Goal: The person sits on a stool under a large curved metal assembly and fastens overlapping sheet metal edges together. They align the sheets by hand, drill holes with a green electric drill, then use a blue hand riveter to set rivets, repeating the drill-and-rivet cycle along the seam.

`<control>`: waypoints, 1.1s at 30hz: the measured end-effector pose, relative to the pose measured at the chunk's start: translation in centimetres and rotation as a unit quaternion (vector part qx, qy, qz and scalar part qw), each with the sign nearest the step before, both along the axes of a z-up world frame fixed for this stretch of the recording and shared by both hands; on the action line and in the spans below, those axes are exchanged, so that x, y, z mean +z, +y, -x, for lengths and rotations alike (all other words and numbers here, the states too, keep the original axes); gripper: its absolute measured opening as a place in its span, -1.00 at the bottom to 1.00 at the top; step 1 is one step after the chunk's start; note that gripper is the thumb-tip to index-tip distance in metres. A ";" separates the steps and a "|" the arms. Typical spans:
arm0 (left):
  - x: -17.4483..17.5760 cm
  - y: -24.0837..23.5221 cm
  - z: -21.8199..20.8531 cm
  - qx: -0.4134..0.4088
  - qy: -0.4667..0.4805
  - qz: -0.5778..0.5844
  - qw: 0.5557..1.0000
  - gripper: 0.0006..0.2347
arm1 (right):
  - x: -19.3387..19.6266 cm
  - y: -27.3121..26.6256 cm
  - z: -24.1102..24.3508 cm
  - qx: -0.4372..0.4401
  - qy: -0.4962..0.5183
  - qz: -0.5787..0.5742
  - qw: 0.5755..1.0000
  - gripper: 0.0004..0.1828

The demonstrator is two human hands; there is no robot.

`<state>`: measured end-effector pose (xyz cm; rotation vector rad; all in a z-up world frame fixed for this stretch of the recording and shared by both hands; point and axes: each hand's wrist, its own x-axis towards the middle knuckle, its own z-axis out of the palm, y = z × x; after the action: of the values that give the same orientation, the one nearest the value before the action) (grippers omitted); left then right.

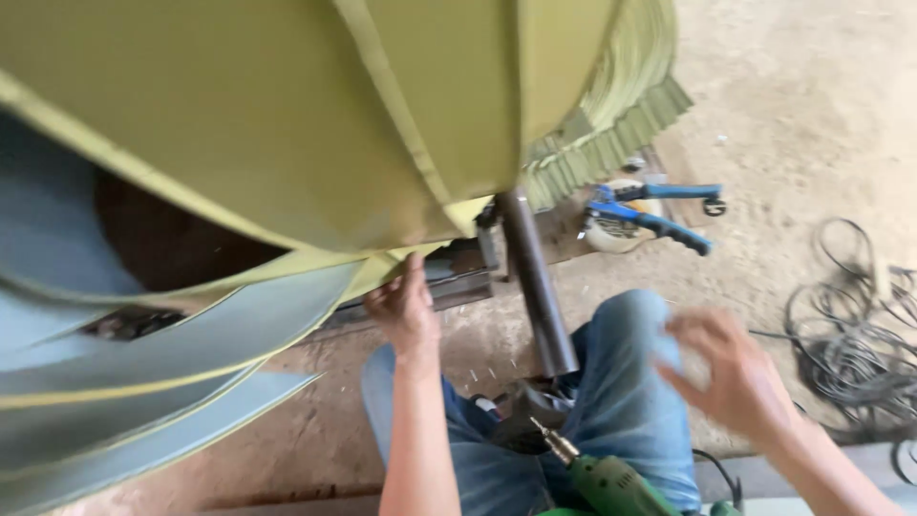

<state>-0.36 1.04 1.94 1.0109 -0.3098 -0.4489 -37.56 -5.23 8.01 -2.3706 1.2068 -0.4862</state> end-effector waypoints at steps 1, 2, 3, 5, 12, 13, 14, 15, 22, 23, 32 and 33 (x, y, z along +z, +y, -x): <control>0.2 -0.2 0.2 -0.012 0.003 0.001 1.000 -0.83 | -0.8 -2.7 -0.8 -0.012 0.003 0.001 1.000 -0.47; 0.5 -0.2 0.2 -0.008 -0.019 0.026 0.999 -0.82 | -1.7 -5.4 -1.7 -0.038 0.004 0.054 0.998 -0.49; 0.8 0.0 0.1 -0.004 -0.041 0.051 0.998 -0.81 | -2.7 -8.1 -2.6 -0.064 0.006 0.107 0.992 -0.49; -0.8 -0.3 0.0 -0.001 -0.046 0.038 0.998 -0.84 | -6.2 -13.3 -3.9 -0.051 0.023 0.118 0.991 -0.40; -1.0 -0.3 -0.2 0.038 -0.003 0.014 0.999 -0.85 | -12.3 -22.5 -8.4 0.019 0.235 0.069 0.969 -0.13; -1.5 -0.1 -0.4 0.053 -0.006 0.014 0.998 -0.85 | -11.8 -22.4 -9.0 0.033 0.232 0.072 0.970 -0.13; -1.8 -0.2 -0.5 0.046 -0.015 0.013 0.999 -0.84 | -11.3 -22.3 -9.2 0.026 0.259 0.063 0.963 -0.07; -2.2 -0.3 -0.6 0.039 -0.024 0.012 0.999 -0.83 | -10.7 -22.2 -9.4 0.018 0.286 0.055 0.956 -0.01; 0.2 -0.5 0.0 0.032 0.025 0.015 0.999 -0.75 | -11.1 -23.3 -6.2 0.037 0.252 0.077 0.964 -0.04; -0.4 -0.4 0.0 0.034 0.007 0.016 0.999 -0.75 | -10.1 -22.7 -5.2 0.020 0.218 0.083 0.972 -0.20; -1.1 -0.7 -0.2 0.021 -0.021 0.031 0.999 -0.76 | -1.1 -14.0 3.5 0.116 -0.148 -0.095 0.978 -0.44; -0.9 -0.6 -0.2 0.012 -0.034 0.019 0.999 -0.77 | -1.1 -12.4 4.2 0.161 -0.265 -0.195 0.930 -0.43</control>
<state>-0.13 0.40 1.05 0.9923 -0.3659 -0.3858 -41.75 -17.65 6.87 -1.8703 0.5867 -0.6496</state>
